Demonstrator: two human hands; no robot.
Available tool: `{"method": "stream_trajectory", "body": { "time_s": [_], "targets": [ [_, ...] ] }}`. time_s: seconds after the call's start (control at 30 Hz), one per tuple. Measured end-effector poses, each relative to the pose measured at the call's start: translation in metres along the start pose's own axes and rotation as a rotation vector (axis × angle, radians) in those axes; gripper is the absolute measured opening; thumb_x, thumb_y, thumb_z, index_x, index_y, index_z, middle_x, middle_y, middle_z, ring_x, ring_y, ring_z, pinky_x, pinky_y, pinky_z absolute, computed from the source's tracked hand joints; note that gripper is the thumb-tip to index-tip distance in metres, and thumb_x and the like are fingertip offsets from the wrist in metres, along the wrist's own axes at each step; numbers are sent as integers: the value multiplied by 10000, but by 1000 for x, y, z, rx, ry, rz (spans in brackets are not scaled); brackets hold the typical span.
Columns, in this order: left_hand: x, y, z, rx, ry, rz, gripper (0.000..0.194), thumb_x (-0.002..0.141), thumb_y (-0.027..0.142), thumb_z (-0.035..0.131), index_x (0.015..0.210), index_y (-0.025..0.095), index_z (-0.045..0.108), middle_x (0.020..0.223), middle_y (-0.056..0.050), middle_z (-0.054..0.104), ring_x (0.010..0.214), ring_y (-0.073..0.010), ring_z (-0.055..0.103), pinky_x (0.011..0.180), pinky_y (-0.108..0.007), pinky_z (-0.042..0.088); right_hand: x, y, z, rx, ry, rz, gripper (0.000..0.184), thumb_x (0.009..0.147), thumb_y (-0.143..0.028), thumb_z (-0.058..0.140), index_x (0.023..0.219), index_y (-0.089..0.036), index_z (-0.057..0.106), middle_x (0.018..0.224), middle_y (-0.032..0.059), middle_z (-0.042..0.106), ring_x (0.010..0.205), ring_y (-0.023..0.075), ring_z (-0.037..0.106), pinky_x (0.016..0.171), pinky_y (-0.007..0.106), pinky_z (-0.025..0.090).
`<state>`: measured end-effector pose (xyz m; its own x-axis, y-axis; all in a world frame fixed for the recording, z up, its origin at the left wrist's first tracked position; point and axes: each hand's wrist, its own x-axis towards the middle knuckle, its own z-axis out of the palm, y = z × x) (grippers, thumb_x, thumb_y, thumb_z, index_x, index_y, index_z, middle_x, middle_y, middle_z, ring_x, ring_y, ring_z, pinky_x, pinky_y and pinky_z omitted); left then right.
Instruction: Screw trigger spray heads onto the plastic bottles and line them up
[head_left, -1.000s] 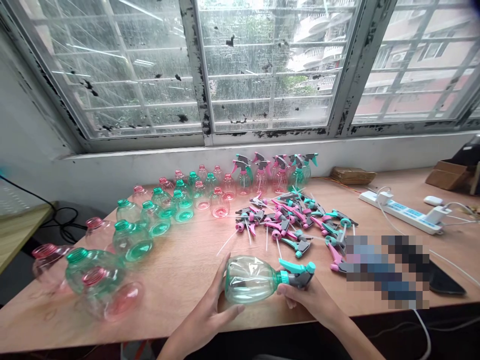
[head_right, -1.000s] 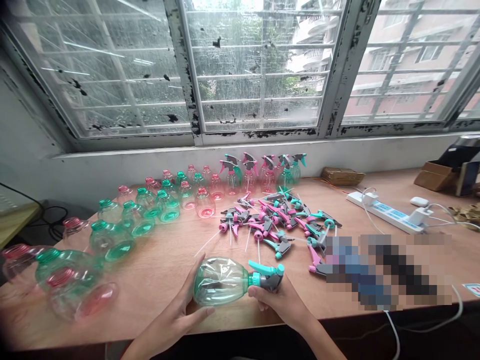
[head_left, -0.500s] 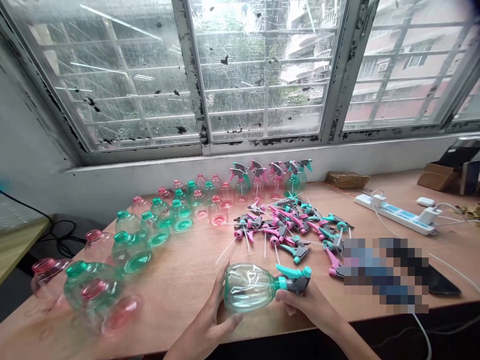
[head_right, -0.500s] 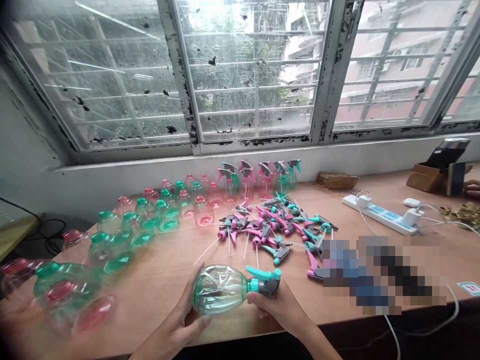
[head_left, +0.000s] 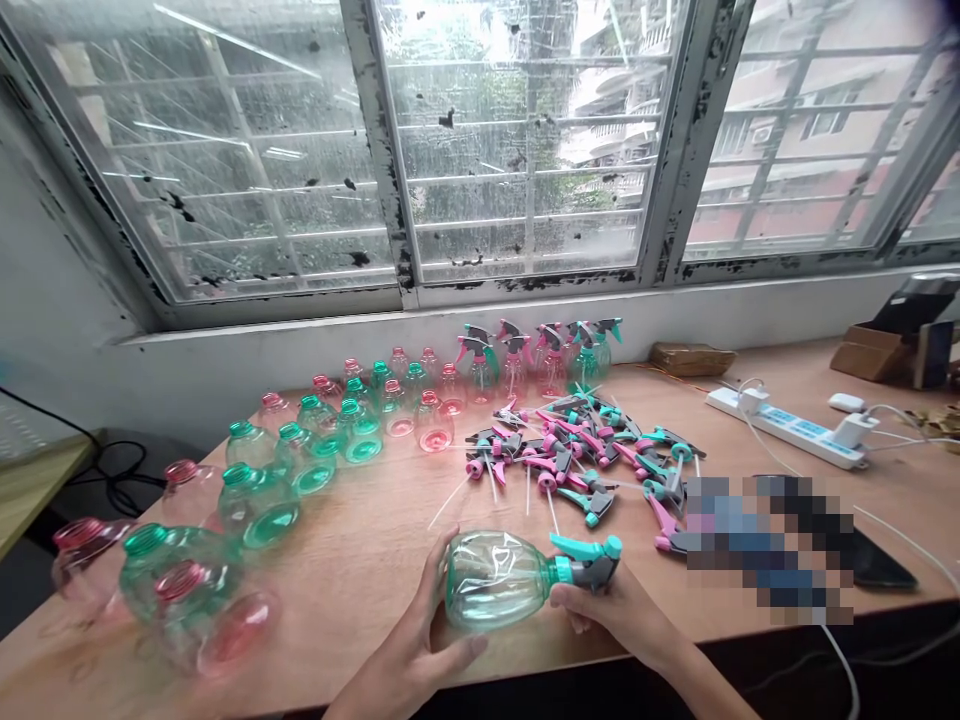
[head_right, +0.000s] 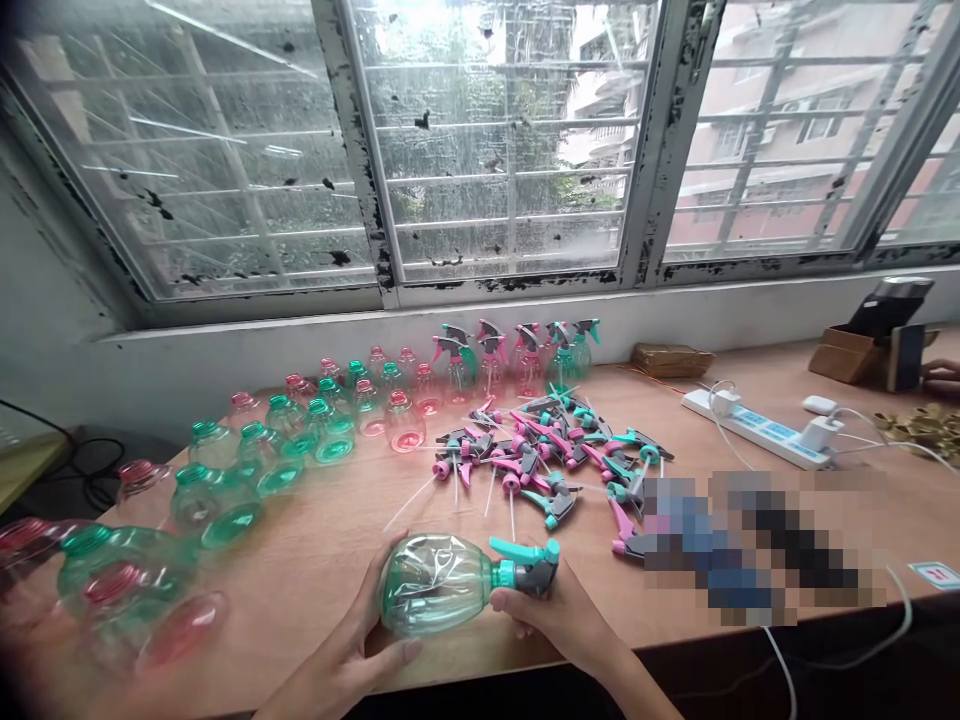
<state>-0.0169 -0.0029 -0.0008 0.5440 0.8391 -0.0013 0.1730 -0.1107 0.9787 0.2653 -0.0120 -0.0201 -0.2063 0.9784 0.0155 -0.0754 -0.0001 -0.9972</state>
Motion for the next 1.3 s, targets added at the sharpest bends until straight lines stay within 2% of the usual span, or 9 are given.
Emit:
{"method": "stream_trajectory", "body": {
  "time_s": [0.2,0.33,0.47,0.53,0.77,0.97,1.1,1.2,1.3],
  "targets": [
    [0,0,0,-6,-15,15,946,925,344,705,1613,358,55,1703,-59,201,1592,-323,80,1297,-480,128,0,2,-1,-3,6,15,473,748,-579,820,605,-186,600,554,-30,557,531,130,493,543,285,417],
    [0,0,0,-21,-31,1,926,937,348,686,1607,368,48,1708,-54,185,1596,-309,55,1299,-485,76,1,4,-3,13,7,20,429,762,-563,822,687,-178,650,562,-42,562,527,123,499,546,275,421],
    [1,-3,-1,-67,-53,12,890,946,416,665,1603,356,68,1725,-55,80,1595,-322,9,1292,-509,5,0,3,-3,9,16,35,474,735,-579,835,611,-180,609,560,-36,571,529,123,512,542,268,423],
    [1,-4,-1,-80,-53,5,881,948,428,665,1595,362,70,1721,-56,61,1593,-320,9,1287,-517,-11,-1,2,-2,2,18,41,457,736,-580,834,645,-177,639,564,-35,579,531,124,516,543,268,422],
    [-1,-1,0,-81,-52,96,737,968,402,661,1518,428,172,1691,-58,152,1582,-312,91,1278,-541,38,-1,3,-2,-15,15,41,465,742,-566,833,610,-177,618,560,-33,573,535,125,512,545,269,424],
    [1,-2,0,-82,-50,107,732,946,303,702,1476,424,212,1715,-85,77,1577,-328,137,1268,-545,127,-2,1,0,60,43,25,456,732,-544,857,955,-172,714,611,-47,608,509,115,488,521,259,421],
    [2,-2,0,-38,-31,107,827,920,189,699,1521,430,184,1722,-66,52,1587,-314,120,1275,-523,147,-2,-4,1,47,46,16,434,730,-573,843,687,-172,683,602,-21,603,524,126,493,515,270,447],
    [3,2,1,-8,-22,86,940,903,156,696,1592,405,107,1722,-65,102,1587,-313,122,1286,-517,129,-2,-6,2,54,65,20,445,699,-585,861,672,-174,690,589,-26,586,527,129,491,514,273,465],
    [2,4,2,-40,-49,44,903,909,171,687,1604,381,152,1709,-67,185,1556,-331,240,1276,-488,212,-2,-4,1,77,59,15,436,723,-572,854,677,-172,684,590,-30,582,523,122,487,518,268,461]
  ]
}}
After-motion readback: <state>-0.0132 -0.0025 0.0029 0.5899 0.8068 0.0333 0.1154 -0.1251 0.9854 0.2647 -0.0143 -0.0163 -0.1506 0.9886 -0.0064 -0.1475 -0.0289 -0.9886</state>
